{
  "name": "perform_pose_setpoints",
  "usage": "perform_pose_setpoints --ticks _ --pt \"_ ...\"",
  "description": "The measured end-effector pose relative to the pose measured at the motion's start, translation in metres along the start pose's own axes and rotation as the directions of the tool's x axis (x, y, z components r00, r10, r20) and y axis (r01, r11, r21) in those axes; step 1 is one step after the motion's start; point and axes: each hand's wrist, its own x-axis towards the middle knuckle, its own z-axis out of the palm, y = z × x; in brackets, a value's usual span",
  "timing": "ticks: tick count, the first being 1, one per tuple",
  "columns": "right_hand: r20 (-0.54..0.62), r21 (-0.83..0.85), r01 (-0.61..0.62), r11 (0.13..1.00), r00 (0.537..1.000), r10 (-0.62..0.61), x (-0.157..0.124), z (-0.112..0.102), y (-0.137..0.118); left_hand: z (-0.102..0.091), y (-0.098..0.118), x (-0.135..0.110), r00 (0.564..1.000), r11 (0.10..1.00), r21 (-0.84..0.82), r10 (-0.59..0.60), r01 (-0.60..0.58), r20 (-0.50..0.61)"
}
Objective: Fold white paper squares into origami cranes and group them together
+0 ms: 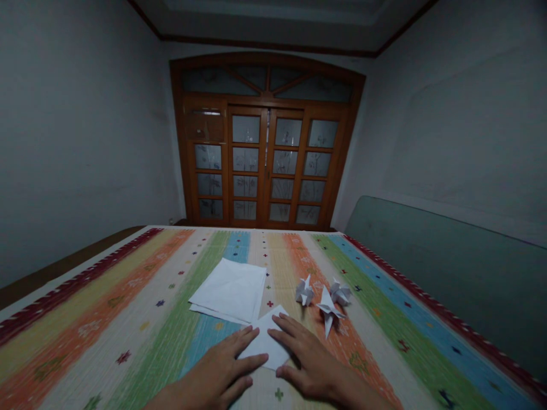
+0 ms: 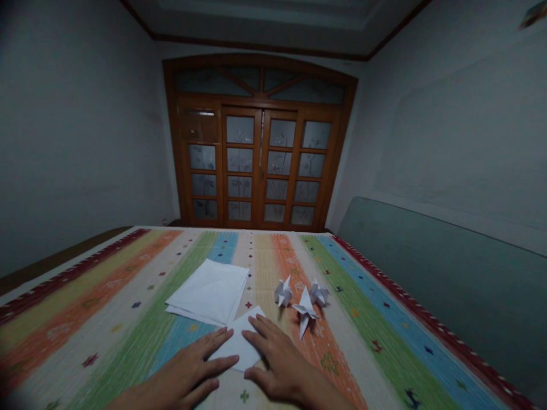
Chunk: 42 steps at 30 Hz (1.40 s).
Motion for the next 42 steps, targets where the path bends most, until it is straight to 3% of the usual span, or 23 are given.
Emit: perform_pose_setpoints --ticks 4,9,21,26,31,38,42 --pt "0.015 -0.006 0.034 0.999 0.999 -0.034 0.001 0.0 0.003 0.008 -0.007 0.001 0.997 0.999 -0.042 -0.017 0.014 -0.071" --pt "-0.061 0.034 0.068 0.997 0.996 -0.066 0.001 0.006 0.01 0.015 -0.015 0.002 0.986 0.999 -0.042 -0.004 -0.003 -0.164" --pt "-0.145 -0.017 0.108 0.994 0.983 -0.109 0.0 0.008 0.007 0.019 -0.017 0.003 0.954 0.997 0.073 0.031 -0.009 -0.297" --pt "-0.179 -0.059 0.038 0.998 0.983 -0.048 0.001 0.012 0.004 0.016 -0.015 0.005 0.962 0.993 0.119 0.05 -0.018 -0.269" --pt "-0.236 -0.115 0.057 0.992 0.968 -0.083 0.005 0.013 0.0 0.009 -0.004 0.008 0.963 0.991 0.136 0.036 0.001 -0.267" --pt "-0.399 -0.155 0.18 0.971 0.888 -0.228 0.011 0.016 0.003 0.02 -0.012 0.011 0.925 0.98 0.197 0.107 -0.036 -0.364" --pt "-0.573 -0.129 0.209 0.969 0.782 -0.245 0.009 0.013 0.004 0.018 -0.015 0.011 0.887 1.0 -0.019 -0.03 0.024 -0.461"
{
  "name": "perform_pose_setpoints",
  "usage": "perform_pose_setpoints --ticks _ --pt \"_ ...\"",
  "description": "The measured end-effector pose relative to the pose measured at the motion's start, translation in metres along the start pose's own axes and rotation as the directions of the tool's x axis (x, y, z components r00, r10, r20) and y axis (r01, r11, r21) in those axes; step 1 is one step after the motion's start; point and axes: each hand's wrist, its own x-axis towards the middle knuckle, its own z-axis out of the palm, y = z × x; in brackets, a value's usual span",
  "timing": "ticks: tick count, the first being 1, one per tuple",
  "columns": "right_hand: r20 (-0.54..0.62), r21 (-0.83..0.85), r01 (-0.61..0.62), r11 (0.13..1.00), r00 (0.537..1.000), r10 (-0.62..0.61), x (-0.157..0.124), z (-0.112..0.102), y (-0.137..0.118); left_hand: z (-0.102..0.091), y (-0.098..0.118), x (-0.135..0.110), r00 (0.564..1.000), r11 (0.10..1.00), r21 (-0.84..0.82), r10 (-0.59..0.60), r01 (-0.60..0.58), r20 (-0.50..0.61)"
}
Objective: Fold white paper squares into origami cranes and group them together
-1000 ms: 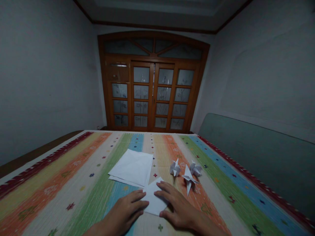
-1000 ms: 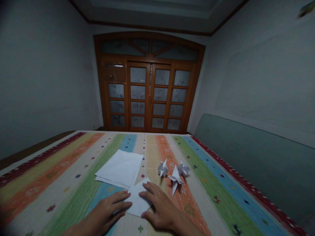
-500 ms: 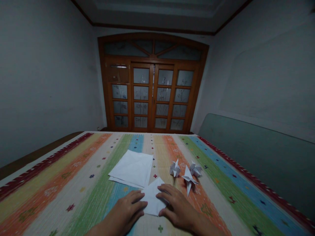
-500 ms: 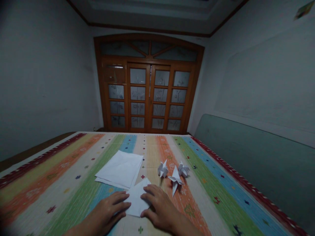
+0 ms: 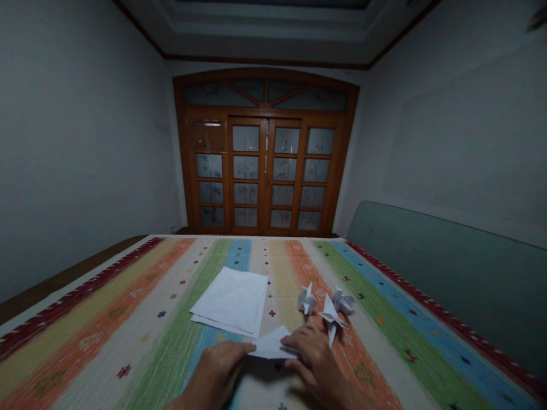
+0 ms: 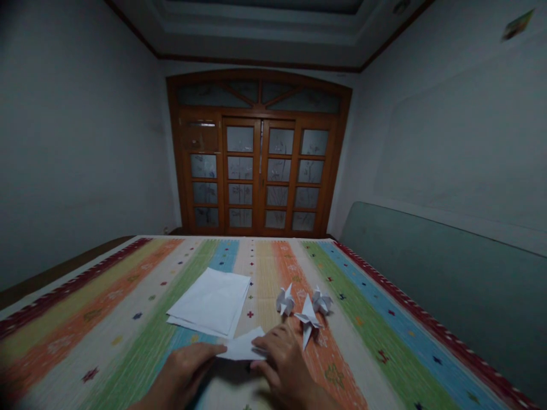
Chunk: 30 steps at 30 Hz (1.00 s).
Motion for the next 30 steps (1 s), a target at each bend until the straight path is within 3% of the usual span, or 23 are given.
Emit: perform_pose_setpoints --ticks 3,6,9,12,15,18,23,27,30 --pt "-0.203 0.027 -0.057 0.998 0.977 0.062 -0.001 0.002 0.004 -0.008 0.009 0.007 0.983 0.971 -0.159 -0.185 0.179 -0.021" --pt "-0.35 0.085 -0.177 0.98 0.916 0.196 -0.002 0.01 0.008 -0.013 0.019 0.015 0.942 0.898 -0.299 -0.336 0.324 0.011" --pt "-0.336 0.201 -0.344 0.917 0.856 0.394 -0.001 0.017 0.008 -0.008 0.019 0.017 0.913 0.811 -0.435 -0.401 0.391 0.073" --pt "-0.203 0.258 -0.482 0.837 0.82 0.535 0.0 0.019 0.005 0.002 0.013 0.013 0.916 0.793 -0.474 -0.392 0.384 0.086" --pt "-0.096 0.194 -0.512 0.837 0.839 0.535 0.001 0.018 0.002 0.005 0.01 0.006 0.949 0.903 -0.294 -0.312 0.313 0.051" --pt "-0.014 0.122 -0.517 0.847 0.853 0.523 0.0 0.017 0.0 0.003 0.012 0.002 0.975 0.975 -0.068 -0.204 0.21 0.088" --pt "0.134 0.038 -0.516 0.855 0.851 0.508 -0.005 0.018 -0.001 0.001 0.015 -0.001 0.992 0.988 0.154 -0.041 0.023 0.118" --pt "0.202 -0.004 -0.505 0.863 0.845 0.495 -0.008 0.02 -0.001 0.003 0.009 -0.003 0.97 0.968 0.207 0.091 -0.139 0.225" --pt "0.2 0.066 -0.489 0.87 0.861 0.468 -0.008 0.019 -0.003 0.003 0.006 -0.005 0.959 0.962 0.217 0.103 -0.163 0.264"
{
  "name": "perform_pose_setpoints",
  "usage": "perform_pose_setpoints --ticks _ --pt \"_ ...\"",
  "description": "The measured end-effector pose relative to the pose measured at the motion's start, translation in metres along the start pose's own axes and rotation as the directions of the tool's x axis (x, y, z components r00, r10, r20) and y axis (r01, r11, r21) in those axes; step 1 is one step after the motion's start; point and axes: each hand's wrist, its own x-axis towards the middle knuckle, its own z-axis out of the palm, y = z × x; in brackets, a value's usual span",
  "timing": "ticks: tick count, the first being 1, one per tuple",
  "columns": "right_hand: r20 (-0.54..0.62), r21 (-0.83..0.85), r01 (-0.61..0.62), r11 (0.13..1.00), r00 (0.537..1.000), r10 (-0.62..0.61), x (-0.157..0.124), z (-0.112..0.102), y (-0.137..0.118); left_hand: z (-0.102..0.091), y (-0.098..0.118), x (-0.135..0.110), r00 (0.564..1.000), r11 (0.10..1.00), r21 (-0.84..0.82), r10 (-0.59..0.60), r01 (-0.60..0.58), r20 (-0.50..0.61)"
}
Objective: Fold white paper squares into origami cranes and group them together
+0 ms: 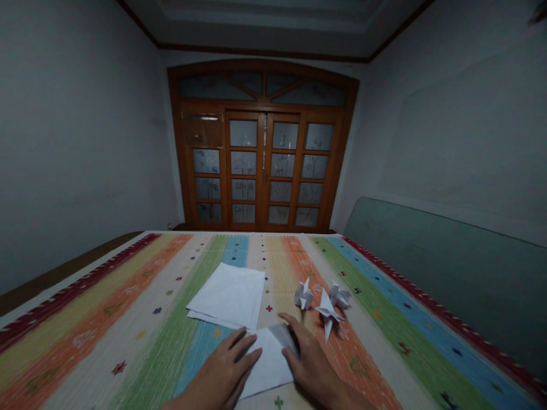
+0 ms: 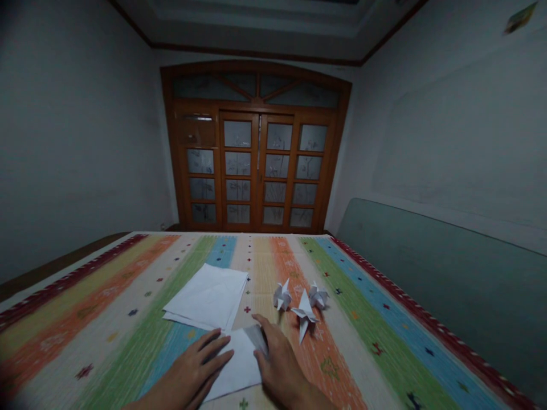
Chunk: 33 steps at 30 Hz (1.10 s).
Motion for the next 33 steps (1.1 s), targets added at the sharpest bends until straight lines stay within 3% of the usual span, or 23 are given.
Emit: perform_pose_setpoints --ticks 4,8,12,16,20,22,30,33 --pt "0.021 0.099 0.015 0.995 1.0 -0.017 -0.002 -0.001 -0.005 -0.001 0.001 -0.001 1.0 1.0 -0.009 -0.015 0.015 0.0" --pt "-0.001 0.102 0.007 0.995 1.0 -0.007 -0.004 -0.001 -0.006 -0.003 0.003 -0.001 0.999 1.0 -0.022 -0.023 0.022 -0.031" --pt "0.052 0.097 0.002 0.995 0.999 -0.007 -0.008 0.003 -0.004 -0.002 0.003 -0.002 0.995 0.998 -0.047 -0.046 0.043 -0.084" --pt "0.101 0.129 0.098 0.987 0.989 -0.111 -0.013 0.003 -0.006 -0.002 0.004 -0.004 0.993 0.995 -0.081 -0.067 0.059 -0.095" --pt "0.192 0.088 0.268 0.959 0.94 -0.28 -0.015 -0.004 -0.017 0.001 0.003 -0.004 0.991 0.989 -0.113 -0.101 0.091 -0.083" --pt "0.211 0.084 0.294 0.952 0.929 -0.305 -0.013 -0.008 -0.023 0.002 0.002 -0.004 0.991 0.989 -0.111 -0.108 0.099 -0.074" --pt "0.345 -0.039 0.303 0.952 0.898 -0.272 -0.013 -0.011 -0.027 -0.008 0.005 0.0 1.0 0.999 -0.051 0.019 -0.019 0.002" --pt "0.399 -0.072 0.296 0.953 0.884 -0.245 -0.015 -0.006 -0.016 -0.001 -0.001 -0.002 0.999 0.997 -0.065 0.048 -0.048 0.002"
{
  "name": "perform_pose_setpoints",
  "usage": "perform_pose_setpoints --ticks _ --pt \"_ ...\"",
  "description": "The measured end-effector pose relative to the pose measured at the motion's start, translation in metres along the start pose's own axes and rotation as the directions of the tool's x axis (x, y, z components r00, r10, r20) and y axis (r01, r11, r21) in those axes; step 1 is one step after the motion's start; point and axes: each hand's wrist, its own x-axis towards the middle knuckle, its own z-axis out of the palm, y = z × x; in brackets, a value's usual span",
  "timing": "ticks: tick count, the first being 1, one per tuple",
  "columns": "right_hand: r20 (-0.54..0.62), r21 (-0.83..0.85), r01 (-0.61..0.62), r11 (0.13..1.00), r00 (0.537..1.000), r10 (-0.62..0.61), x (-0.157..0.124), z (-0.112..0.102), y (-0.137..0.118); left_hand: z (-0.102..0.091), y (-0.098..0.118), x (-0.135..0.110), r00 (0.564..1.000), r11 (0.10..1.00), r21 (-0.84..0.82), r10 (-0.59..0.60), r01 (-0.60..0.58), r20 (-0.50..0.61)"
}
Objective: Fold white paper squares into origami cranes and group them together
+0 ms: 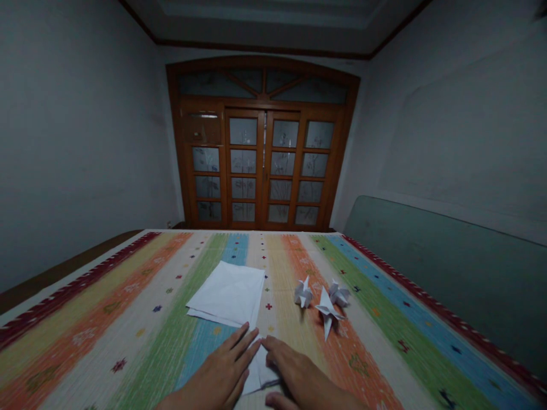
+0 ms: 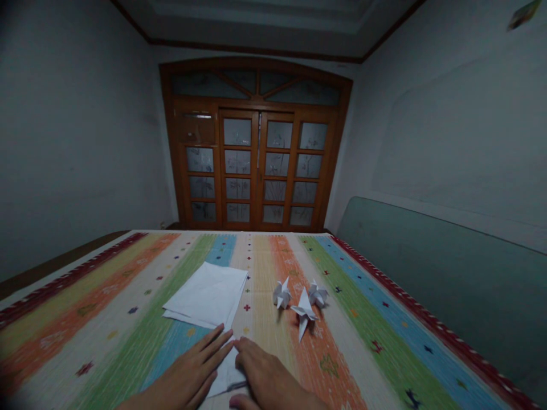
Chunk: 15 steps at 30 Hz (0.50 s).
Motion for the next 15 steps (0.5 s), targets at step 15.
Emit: perform_pose_setpoints --ticks 15 --pt "0.09 -0.131 0.148 0.98 0.986 -0.137 0.001 0.011 0.018 -0.014 0.005 0.0 0.996 1.0 -0.016 0.005 -0.003 0.093"
